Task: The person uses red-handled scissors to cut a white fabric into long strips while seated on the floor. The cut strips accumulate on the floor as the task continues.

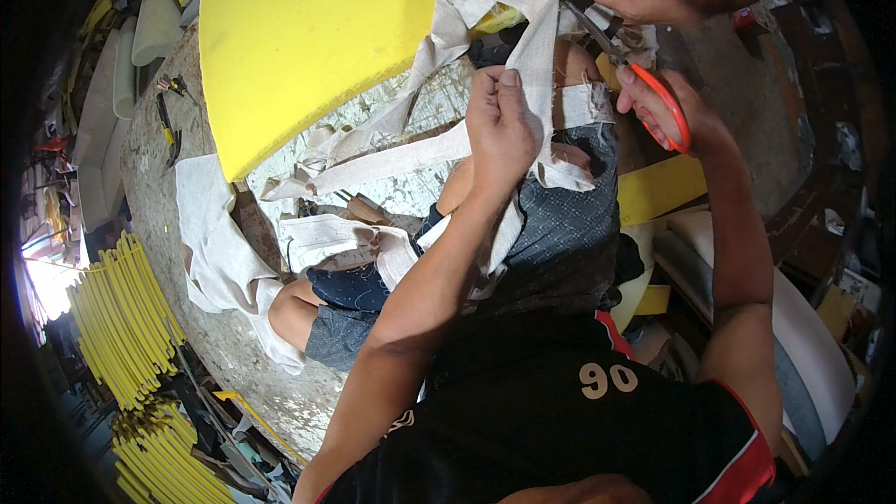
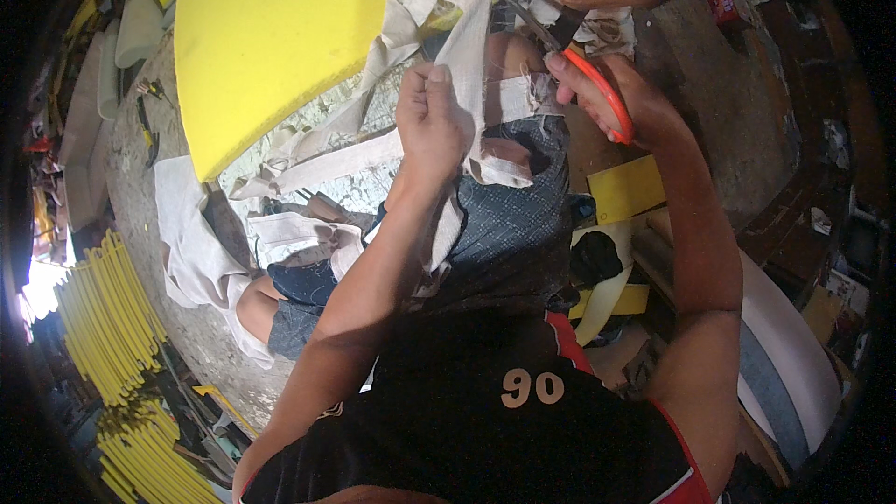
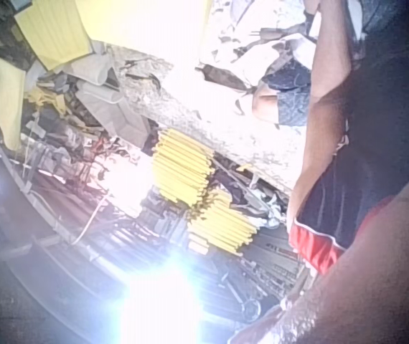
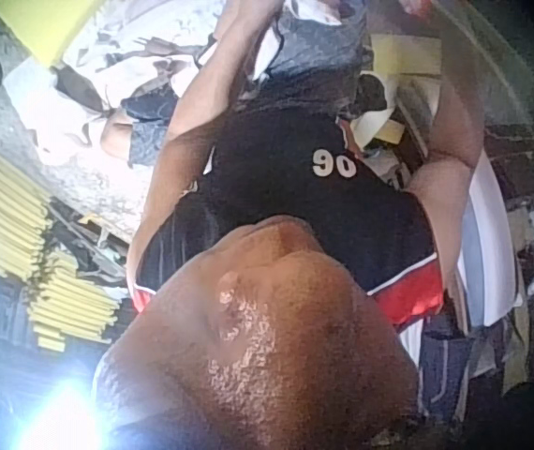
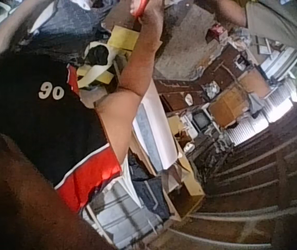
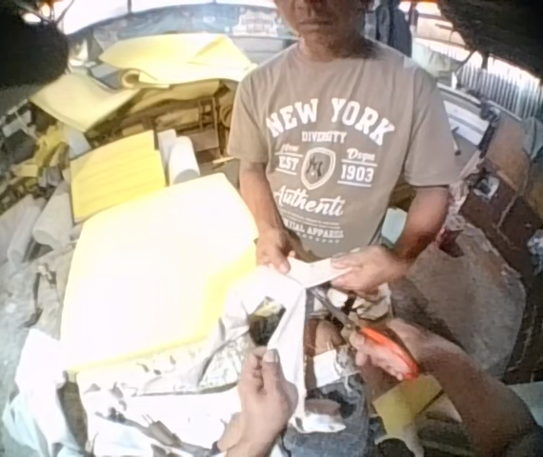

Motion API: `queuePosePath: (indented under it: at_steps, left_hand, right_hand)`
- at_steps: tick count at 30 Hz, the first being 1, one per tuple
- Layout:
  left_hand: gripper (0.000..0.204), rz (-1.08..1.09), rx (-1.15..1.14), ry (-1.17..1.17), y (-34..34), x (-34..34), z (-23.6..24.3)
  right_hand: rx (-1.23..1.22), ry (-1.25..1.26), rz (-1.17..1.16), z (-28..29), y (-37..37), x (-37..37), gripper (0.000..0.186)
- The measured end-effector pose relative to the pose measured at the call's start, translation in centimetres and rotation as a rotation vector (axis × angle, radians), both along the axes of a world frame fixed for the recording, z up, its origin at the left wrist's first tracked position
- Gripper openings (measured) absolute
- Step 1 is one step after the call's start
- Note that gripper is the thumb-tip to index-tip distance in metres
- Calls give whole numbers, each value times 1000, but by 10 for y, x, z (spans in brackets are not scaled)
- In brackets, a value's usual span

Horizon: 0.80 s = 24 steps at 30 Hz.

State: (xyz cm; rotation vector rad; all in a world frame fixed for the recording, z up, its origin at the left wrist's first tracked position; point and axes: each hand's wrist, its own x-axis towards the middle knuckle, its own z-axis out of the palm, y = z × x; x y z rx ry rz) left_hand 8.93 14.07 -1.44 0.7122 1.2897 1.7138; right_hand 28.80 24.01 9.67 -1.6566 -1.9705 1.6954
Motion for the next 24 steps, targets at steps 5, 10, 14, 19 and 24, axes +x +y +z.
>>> queuePosePath:
  at_steps: [5, 10, 14, 19, 24]
  left_hand:
    - [20, 27, 40, -14, 3, 2, -1]
    - [20, 33, 40, 55, 3, 2, 3]
    - [20, 36, 43, 80, 3, 2, 2]
    - [20, 14, 23, 51, 3, 1, 0]
    - [19, 38, 58, 90, 5, 3, 2]
  right_hand:
    - [-1, 52, -13, -4, 0, 2, 62]
    - [-6, 30, -7, -7, 5, 0, 66]
    - [-12, 16, 22, -7, 11, 4, 70]
    - [25, -27, -26, 0, 4, -2, 60]
    - [-6, 47, 26, -8, 13, -1, 72]
